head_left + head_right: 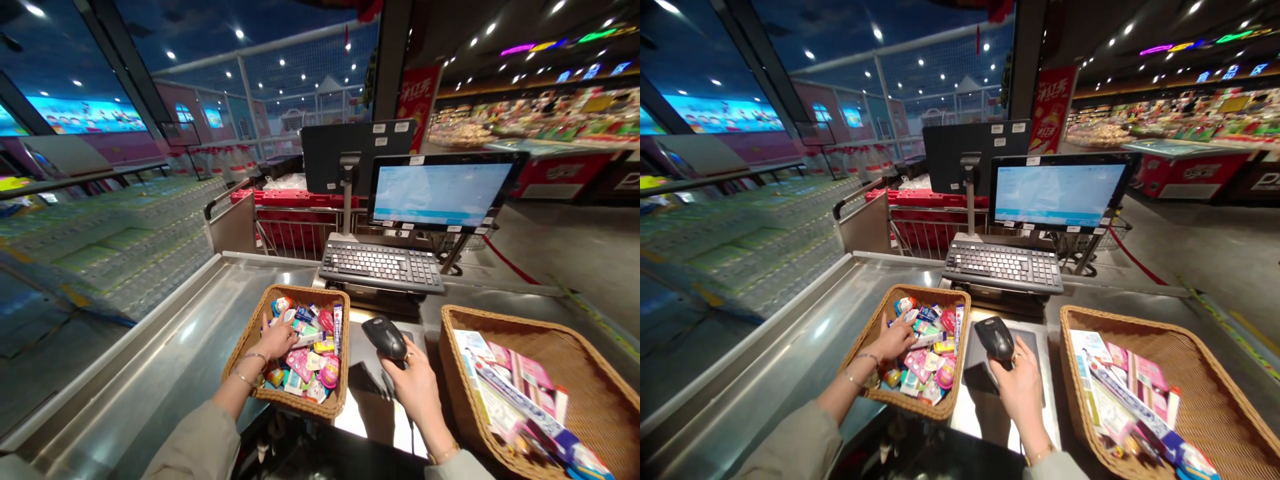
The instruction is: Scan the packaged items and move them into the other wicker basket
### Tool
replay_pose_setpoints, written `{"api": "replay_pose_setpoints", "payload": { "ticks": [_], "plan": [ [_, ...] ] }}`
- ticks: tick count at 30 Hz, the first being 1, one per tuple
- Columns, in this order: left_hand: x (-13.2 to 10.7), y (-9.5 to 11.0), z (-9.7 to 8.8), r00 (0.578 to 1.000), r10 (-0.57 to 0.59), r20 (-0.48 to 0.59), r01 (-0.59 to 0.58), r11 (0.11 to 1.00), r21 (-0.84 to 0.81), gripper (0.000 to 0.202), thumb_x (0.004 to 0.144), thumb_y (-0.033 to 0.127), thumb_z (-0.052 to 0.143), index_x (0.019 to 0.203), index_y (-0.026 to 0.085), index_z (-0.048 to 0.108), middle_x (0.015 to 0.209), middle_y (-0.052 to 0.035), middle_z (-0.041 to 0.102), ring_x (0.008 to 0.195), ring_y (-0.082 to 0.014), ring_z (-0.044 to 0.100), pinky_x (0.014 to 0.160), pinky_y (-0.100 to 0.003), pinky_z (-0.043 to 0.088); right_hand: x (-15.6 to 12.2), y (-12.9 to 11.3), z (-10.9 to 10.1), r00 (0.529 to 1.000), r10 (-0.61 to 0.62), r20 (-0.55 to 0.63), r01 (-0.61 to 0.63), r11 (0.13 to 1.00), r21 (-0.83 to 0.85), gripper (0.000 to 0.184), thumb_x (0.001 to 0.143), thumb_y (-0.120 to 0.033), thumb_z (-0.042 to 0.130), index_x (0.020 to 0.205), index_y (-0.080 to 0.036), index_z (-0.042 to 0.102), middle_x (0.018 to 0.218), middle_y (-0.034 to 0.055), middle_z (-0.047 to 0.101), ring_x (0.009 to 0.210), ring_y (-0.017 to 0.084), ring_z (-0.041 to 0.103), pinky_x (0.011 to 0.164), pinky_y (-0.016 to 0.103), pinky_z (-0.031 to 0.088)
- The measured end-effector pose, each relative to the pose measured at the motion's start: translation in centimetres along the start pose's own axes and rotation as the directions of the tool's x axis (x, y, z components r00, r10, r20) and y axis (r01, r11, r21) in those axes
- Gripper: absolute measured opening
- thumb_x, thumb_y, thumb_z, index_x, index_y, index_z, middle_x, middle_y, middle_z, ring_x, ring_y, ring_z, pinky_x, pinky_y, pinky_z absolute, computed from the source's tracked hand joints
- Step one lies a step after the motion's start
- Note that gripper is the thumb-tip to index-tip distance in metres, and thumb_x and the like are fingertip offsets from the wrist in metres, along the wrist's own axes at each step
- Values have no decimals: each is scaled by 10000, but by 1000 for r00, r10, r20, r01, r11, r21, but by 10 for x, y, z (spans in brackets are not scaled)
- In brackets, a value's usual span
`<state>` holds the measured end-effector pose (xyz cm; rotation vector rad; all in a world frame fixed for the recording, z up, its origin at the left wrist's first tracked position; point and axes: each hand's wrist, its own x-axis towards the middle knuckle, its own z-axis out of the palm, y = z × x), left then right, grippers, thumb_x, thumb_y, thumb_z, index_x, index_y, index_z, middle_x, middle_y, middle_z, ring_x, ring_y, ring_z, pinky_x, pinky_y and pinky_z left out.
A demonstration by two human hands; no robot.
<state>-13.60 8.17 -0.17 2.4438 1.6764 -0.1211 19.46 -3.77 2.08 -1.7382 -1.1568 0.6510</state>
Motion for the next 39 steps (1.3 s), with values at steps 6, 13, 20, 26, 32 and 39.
{"api": "replay_pose_setpoints", "payload": {
  "ticks": [6,13,20,26,32,39],
  "plan": [
    [-10,7,6,992,-100,-74,100,995,-7,239,927,387,545,1056,296,724,1515,-57,519,1502,-382,262,1079,-832,-24,-1,-2,-2,1000,7,7,-7,1000,8,373,656,-514,658,832,-210,783,1077,109,753,1315,369,522,1110,497,403],
    [-15,17,18,965,10,-261,20,994,112,333,819,452,728,1133,343,714,1526,-61,502,1494,-404,268,1102,-807,-84,-1,0,-3,1000,2,-9,-2,1000,18,349,652,-503,669,819,-214,774,1071,109,754,1312,360,529,1100,482,421],
    [-16,28,9,954,102,-282,-48,980,191,252,818,333,749,1070,322,740,1474,-68,558,1476,-404,312,1115,-799,-96,-3,-5,-8,1000,3,2,-3,1000,2,380,682,-507,642,856,-197,776,1086,114,752,1332,358,510,1109,486,409],
    [-13,30,15,959,117,-259,-72,981,177,122,835,286,717,949,301,757,1393,-55,634,1462,-401,343,1117,-794,-108,-3,-6,-11,1000,26,18,-26,1000,-16,396,677,-506,634,881,-202,784,1115,113,745,1343,352,498,1111,479,408],
    [-10,27,17,958,91,-271,-62,992,113,89,841,256,680,884,273,757,1383,-70,641,1450,-392,370,1103,-793,-124,0,-5,-14,999,36,13,-35,999,-24,387,676,-505,627,861,-205,787,1124,118,742,1344,353,498,1105,475,418],
    [-7,29,-5,934,81,-348,-39,991,125,112,843,234,649,866,266,753,1419,-66,611,1456,-384,363,1094,-803,-118,3,2,-14,1000,20,-17,-20,999,-35,450,665,-507,630,918,-173,792,1233,154,697,1342,364,504,1126,498,404]
  ]
}}
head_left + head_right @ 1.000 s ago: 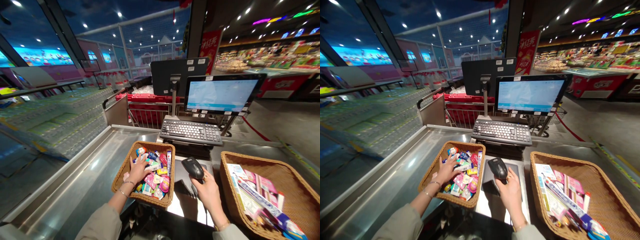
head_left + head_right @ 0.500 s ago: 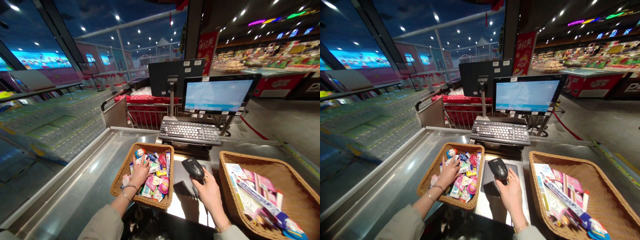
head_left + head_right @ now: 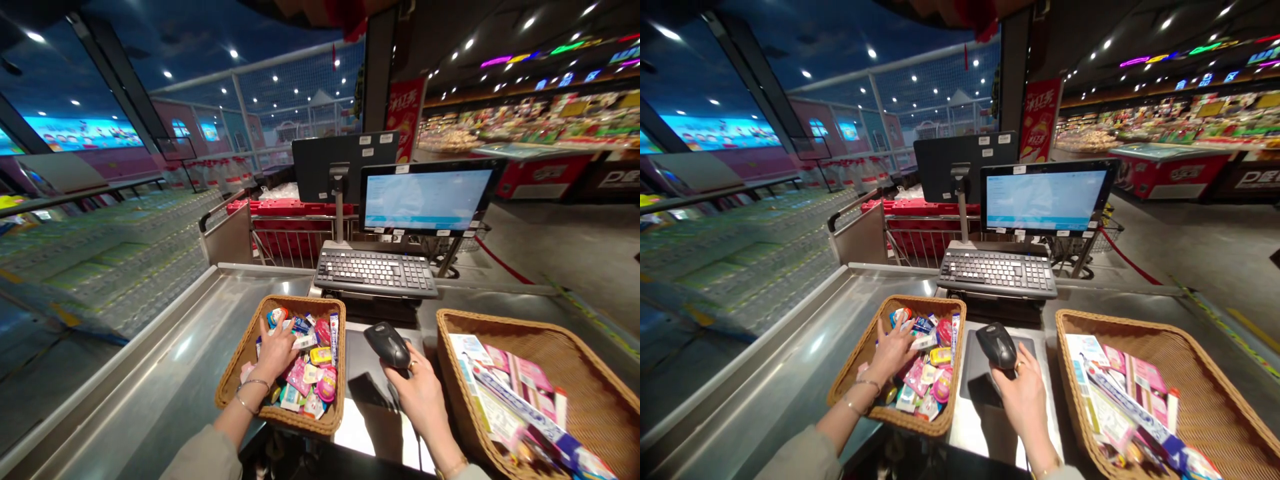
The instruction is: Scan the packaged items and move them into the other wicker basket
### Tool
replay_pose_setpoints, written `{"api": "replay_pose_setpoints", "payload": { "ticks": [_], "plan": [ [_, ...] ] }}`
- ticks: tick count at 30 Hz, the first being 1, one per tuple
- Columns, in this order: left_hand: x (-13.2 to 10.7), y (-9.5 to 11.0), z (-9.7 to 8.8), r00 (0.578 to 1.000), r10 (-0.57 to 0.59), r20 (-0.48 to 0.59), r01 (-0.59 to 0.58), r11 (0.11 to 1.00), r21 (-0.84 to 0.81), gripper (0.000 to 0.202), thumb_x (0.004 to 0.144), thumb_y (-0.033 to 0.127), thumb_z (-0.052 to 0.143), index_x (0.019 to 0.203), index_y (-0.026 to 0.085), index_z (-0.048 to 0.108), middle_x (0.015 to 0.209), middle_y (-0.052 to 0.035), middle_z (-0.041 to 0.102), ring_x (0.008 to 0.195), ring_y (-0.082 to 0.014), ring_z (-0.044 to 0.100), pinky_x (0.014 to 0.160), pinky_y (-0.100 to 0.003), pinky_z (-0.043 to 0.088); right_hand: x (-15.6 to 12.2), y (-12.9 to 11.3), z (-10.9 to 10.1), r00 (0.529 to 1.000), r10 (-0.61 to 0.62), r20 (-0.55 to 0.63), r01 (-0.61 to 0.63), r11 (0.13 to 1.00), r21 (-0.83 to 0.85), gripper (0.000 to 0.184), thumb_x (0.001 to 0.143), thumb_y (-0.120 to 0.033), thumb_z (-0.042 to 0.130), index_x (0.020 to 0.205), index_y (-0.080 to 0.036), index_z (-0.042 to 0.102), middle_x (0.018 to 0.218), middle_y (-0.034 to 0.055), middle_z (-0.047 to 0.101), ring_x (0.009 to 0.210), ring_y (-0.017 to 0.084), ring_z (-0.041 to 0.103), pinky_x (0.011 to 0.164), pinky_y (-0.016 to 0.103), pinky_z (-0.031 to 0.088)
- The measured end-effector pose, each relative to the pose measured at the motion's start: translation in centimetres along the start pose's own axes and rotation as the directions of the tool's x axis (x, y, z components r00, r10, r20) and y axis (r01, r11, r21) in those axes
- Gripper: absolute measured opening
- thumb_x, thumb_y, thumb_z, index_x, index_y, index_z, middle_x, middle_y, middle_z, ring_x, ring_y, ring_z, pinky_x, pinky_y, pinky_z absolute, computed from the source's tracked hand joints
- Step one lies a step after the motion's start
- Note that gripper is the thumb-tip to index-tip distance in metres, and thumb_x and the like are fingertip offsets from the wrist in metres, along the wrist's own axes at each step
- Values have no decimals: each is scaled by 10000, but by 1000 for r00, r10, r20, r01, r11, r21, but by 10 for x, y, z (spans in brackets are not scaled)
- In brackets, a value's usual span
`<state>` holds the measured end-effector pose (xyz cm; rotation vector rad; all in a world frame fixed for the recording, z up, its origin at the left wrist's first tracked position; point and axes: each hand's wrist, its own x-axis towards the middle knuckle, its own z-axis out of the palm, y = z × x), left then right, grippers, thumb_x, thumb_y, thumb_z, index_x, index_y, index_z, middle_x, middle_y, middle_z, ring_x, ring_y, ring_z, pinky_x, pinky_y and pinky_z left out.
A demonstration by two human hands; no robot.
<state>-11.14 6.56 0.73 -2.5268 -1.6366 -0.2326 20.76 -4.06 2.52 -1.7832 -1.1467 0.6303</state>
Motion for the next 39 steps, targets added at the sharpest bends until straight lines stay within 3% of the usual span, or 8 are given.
{"api": "replay_pose_setpoints", "payload": {
  "ticks": [8,15,27,39],
  "plan": [
    [13,4,-27,992,23,-126,-22,1000,13,89,866,272,648,904,267,729,1454,-58,577,1469,-390,336,1089,-817,-109,0,0,-3,999,-47,-20,47,998,28,375,673,-455,643,915,-210,791,1213,114,712,1368,355,479,1132,509,406],
    [32,35,-41,965,66,-255,-74,997,-25,111,871,265,647,950,264,726,1434,-73,594,1457,-391,359,1104,-825,-53,-1,3,-3,994,-103,-39,104,994,31,328,660,-353,645,924,-226,791,1211,87,715,1390,339,447,1146,526,389],
    [63,96,-40,942,147,-301,-178,981,-80,129,890,299,624,980,264,709,1466,-58,564,1470,-388,337,1119,-815,-54,-8,-6,-13,986,-164,-22,164,986,-15,299,716,-279,647,978,-227,781,1239,66,706,1416,323,407,1153,526,385],
    [72,120,-41,933,197,-300,-236,967,-96,121,891,283,614,962,256,707,1475,-74,553,1478,-396,316,1111,-816,-68,-12,-8,-23,983,-179,-30,177,983,-43,246,714,-252,651,919,-241,786,1214,62,719,1417,315,419,1145,517,397]
  ]
}}
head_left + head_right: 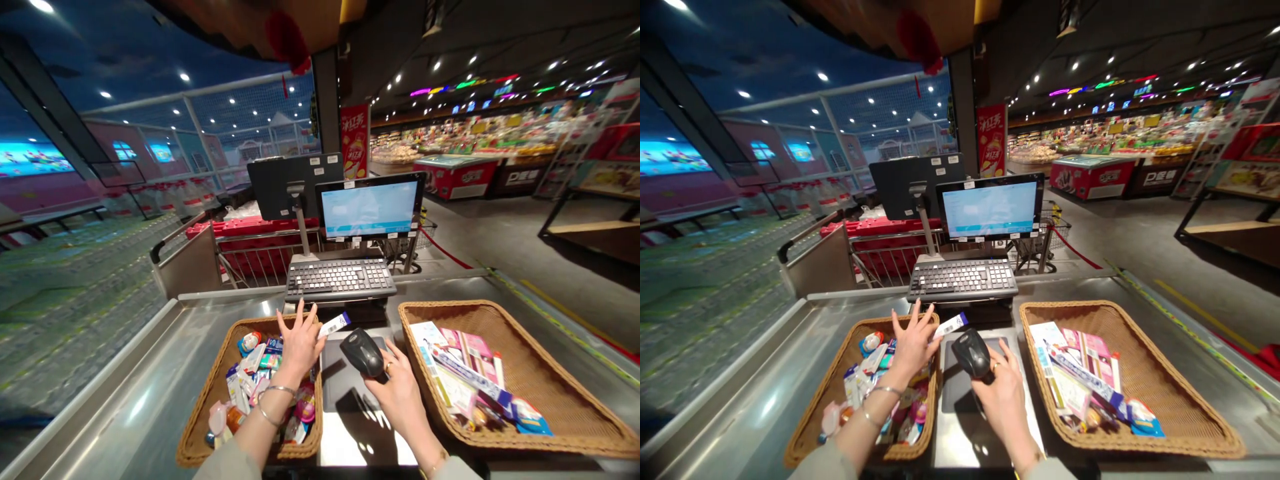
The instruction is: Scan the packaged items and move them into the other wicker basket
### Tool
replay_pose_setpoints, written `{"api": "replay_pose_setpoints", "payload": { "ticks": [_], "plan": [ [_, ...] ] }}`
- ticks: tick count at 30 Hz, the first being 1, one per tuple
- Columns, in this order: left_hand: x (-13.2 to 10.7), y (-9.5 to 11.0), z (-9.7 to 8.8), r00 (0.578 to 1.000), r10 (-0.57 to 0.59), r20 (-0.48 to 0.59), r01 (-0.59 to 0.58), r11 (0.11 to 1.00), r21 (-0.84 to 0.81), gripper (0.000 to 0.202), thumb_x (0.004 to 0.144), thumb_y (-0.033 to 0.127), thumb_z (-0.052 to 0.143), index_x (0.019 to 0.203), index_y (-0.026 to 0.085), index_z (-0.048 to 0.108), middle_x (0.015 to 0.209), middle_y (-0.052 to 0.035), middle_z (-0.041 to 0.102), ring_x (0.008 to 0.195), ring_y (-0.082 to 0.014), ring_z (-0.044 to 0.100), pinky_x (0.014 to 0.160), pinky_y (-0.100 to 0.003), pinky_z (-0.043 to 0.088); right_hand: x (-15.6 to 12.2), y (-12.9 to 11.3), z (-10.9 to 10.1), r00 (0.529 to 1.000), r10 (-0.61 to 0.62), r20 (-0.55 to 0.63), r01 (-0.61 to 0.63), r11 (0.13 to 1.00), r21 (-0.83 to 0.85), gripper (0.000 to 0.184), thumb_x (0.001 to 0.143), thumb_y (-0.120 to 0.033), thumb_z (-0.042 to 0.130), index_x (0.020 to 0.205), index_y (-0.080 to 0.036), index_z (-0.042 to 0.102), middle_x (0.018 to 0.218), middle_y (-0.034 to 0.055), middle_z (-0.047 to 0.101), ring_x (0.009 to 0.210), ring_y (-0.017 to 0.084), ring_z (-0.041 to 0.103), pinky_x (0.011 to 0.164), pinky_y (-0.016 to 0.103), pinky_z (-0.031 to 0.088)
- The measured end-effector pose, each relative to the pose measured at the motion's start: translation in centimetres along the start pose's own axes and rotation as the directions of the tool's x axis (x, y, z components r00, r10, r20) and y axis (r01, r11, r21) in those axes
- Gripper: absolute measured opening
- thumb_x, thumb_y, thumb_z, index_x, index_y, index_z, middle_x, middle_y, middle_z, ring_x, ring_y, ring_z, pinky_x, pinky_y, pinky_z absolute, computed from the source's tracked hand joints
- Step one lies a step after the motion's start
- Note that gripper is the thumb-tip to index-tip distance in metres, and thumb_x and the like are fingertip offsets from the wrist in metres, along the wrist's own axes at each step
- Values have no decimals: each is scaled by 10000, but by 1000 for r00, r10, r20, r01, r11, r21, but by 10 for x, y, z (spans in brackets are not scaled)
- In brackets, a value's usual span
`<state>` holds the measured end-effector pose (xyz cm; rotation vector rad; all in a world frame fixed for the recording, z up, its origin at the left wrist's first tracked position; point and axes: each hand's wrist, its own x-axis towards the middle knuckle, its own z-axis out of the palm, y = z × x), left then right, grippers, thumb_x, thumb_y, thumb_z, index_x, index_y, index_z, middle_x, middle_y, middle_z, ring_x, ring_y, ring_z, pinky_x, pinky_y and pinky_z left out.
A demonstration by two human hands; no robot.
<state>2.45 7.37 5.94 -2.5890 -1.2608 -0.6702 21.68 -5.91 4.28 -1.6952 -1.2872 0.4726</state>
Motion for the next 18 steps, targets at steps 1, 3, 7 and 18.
{"api": "replay_pose_setpoints", "payload": {
  "ticks": [1,3,7,18],
  "plan": [
    [1,1,0,1000,1,1,-1,1000,0,119,892,282,614,962,255,706,1473,-73,556,1477,-395,319,1110,-816,-69,0,0,-1,1000,-1,-1,1,1000,0,246,716,-252,647,918,-239,786,1216,62,718,1419,314,416,1148,515,393],
    [2,2,0,1000,2,4,-2,1000,-2,114,895,280,613,961,252,703,1469,-70,561,1473,-394,328,1110,-818,-66,-1,1,-1,1000,1,7,-1,1000,-4,254,720,-249,639,927,-231,784,1225,61,713,1422,312,410,1156,514,381],
    [5,5,0,1000,14,3,-14,1000,-10,118,896,281,618,968,249,704,1470,-78,558,1462,-400,346,1105,-826,-58,-1,3,-2,1000,10,9,-10,1000,-15,257,724,-236,630,928,-220,785,1245,67,703,1425,315,403,1165,514,370],
    [12,8,6,1000,14,13,-14,1000,-25,132,901,287,606,979,257,709,1460,-80,567,1469,-398,334,1109,-828,-32,0,7,-7,1000,-21,3,21,999,-31,255,708,-206,621,901,-232,786,1235,59,711,1415,310,424,1152,498,396]
  ]
}}
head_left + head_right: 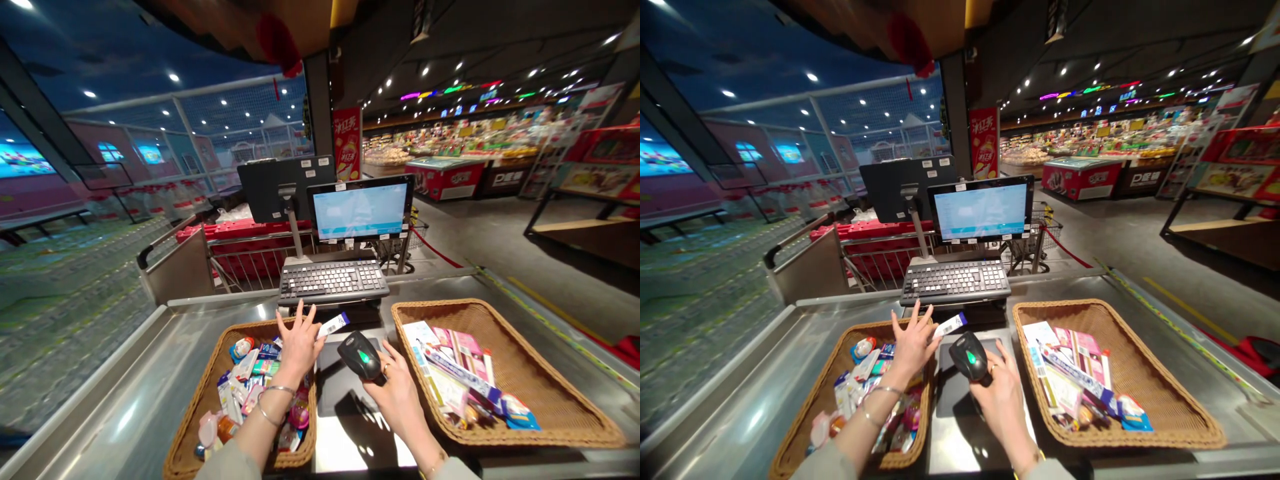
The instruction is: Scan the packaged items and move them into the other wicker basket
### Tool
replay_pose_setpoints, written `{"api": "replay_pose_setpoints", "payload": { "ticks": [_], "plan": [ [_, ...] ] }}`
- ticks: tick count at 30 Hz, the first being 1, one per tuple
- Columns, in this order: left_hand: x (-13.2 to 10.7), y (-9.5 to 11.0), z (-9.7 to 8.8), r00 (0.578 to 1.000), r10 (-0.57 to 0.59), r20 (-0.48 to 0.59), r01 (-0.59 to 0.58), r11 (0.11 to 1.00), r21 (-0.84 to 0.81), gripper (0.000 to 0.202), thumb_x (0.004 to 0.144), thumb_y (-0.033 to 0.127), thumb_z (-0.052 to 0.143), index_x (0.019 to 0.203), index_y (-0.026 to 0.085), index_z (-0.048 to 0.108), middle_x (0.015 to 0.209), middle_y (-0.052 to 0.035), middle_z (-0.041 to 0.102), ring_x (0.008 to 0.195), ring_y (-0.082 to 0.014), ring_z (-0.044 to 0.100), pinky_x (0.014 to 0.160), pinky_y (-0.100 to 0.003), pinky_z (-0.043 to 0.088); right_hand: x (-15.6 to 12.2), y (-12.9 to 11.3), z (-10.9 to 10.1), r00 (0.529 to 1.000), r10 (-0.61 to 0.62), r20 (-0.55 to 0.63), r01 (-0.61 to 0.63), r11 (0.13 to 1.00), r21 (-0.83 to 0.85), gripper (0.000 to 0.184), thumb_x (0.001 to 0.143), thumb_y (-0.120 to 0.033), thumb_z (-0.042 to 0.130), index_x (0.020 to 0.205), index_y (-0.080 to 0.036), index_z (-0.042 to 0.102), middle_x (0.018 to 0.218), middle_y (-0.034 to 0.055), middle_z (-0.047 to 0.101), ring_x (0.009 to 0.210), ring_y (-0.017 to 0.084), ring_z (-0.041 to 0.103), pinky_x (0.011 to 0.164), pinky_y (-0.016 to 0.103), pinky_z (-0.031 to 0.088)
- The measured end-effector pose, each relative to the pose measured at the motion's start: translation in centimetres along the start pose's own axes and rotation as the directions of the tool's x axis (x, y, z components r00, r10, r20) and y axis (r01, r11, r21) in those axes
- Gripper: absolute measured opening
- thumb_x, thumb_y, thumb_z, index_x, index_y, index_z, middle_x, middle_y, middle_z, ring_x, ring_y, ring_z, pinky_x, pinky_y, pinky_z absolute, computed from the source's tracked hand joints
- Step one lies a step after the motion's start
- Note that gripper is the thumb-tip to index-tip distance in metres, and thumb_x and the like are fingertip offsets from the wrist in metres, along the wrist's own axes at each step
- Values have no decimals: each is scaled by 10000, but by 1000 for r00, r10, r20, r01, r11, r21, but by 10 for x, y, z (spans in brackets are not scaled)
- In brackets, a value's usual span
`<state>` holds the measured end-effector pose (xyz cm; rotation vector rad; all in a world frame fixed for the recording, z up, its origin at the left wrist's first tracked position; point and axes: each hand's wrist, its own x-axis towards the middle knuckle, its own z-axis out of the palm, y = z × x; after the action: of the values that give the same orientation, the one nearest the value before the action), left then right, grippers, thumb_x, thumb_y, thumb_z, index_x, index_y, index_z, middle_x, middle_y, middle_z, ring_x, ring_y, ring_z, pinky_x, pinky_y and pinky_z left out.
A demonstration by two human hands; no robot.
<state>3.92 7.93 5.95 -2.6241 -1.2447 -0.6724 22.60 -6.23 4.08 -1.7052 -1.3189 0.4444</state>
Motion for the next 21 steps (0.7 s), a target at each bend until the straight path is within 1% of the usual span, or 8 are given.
{"api": "replay_pose_setpoints", "payload": {
  "ticks": [6,9,12,16,21],
  "plan": [
    [4,2,6,1000,14,-11,-14,1000,-7,140,909,308,601,981,256,709,1469,-80,559,1472,-397,328,1115,-817,-51,2,-1,-4,1000,8,22,-8,1000,-22,263,714,-202,610,908,-234,786,1271,51,696,1421,308,416,1162,499,381],
    [6,4,8,1000,11,-3,-11,1000,-21,139,904,304,611,987,257,712,1471,-75,557,1471,-396,330,1117,-814,-60,3,-1,-7,1000,1,10,-1,999,-34,256,713,-205,620,906,-237,786,1252,57,705,1410,312,432,1163,504,377],
    [9,8,9,1000,15,-2,-15,999,-35,134,903,300,616,985,264,715,1470,-65,558,1473,-392,328,1116,-813,-66,4,1,-10,1000,0,-7,0,999,-35,287,719,-219,624,958,-239,782,1253,63,704,1405,313,437,1161,508,378],
    [15,16,12,999,31,-10,-32,998,-50,129,897,302,626,976,257,717,1470,-80,556,1463,-400,345,1114,-816,-61,5,7,-16,999,34,-25,-35,999,-26,298,715,-228,622,965,-239,786,1250,70,704,1408,323,430,1163,520,369],
    [25,27,16,998,62,-4,-62,996,-63,117,900,297,612,951,262,711,1457,-67,572,1467,-401,335,1103,-831,-51,5,16,-26,994,82,-66,-82,997,3,274,720,-271,629,940,-228,786,1243,76,701,1411,320,419,1166,506,361]
  ]
}}
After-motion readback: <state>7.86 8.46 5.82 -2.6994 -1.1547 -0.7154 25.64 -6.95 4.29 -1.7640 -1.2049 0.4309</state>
